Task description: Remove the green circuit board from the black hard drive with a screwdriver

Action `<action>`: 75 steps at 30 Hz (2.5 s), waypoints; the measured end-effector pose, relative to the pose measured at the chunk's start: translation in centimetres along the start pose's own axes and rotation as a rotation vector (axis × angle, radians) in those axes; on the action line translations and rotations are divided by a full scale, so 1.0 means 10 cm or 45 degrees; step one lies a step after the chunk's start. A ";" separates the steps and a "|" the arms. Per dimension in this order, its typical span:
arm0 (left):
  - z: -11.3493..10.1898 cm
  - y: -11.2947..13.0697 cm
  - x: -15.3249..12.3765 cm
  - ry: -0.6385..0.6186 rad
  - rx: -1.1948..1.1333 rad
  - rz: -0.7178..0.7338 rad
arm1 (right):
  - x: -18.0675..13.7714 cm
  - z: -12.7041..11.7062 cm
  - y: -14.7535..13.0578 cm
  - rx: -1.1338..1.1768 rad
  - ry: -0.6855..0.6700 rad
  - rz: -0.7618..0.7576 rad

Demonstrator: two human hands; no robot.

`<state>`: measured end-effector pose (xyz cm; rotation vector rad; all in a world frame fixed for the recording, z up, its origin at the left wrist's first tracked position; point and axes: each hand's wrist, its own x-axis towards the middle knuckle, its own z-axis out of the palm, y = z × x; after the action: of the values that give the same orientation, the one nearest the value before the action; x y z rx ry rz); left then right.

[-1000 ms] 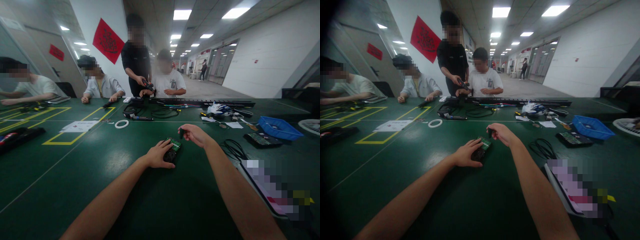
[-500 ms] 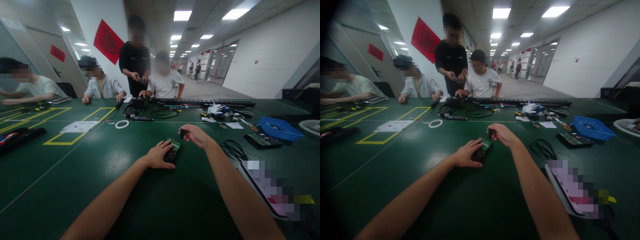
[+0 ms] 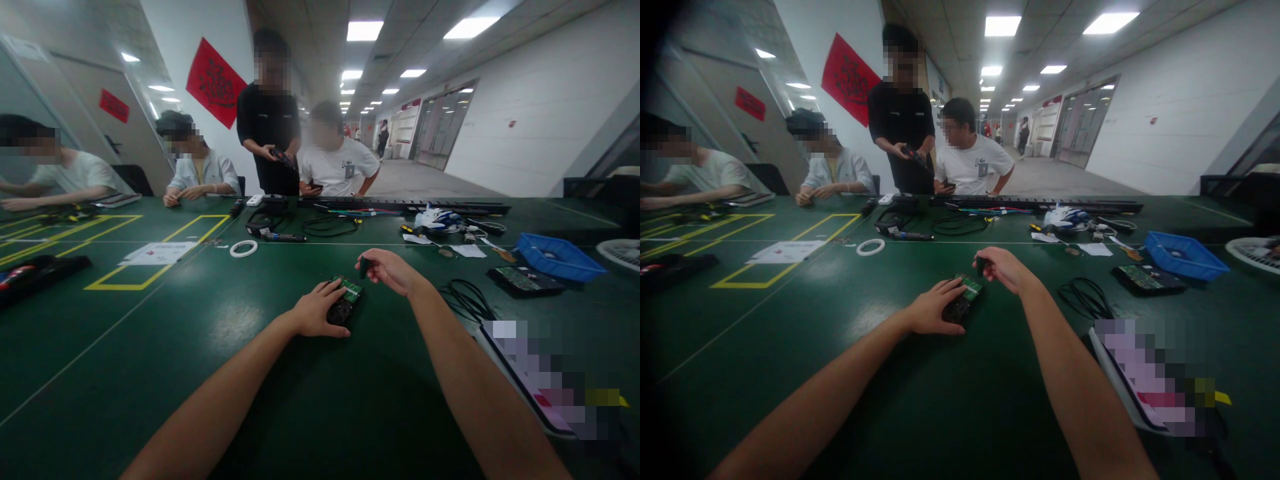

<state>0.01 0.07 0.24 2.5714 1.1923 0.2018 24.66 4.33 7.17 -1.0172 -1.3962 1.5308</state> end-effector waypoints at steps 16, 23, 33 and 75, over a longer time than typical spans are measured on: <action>-0.01 0.00 -0.01 0.004 0.005 0.003 | 0.00 0.00 -0.02 -0.070 -0.015 -0.023; -0.01 0.01 -0.01 0.001 0.007 -0.004 | -0.03 0.03 -0.04 -0.052 -0.003 0.006; -0.03 0.03 -0.02 -0.008 0.001 -0.010 | -0.02 0.03 -0.04 -0.048 -0.007 0.017; -0.01 0.01 -0.01 -0.002 -0.015 -0.011 | -0.02 0.02 -0.03 -0.065 0.008 0.006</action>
<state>0.04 -0.02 0.39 2.5553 1.1981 0.2037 24.60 4.11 7.50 -1.0553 -1.4360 1.5012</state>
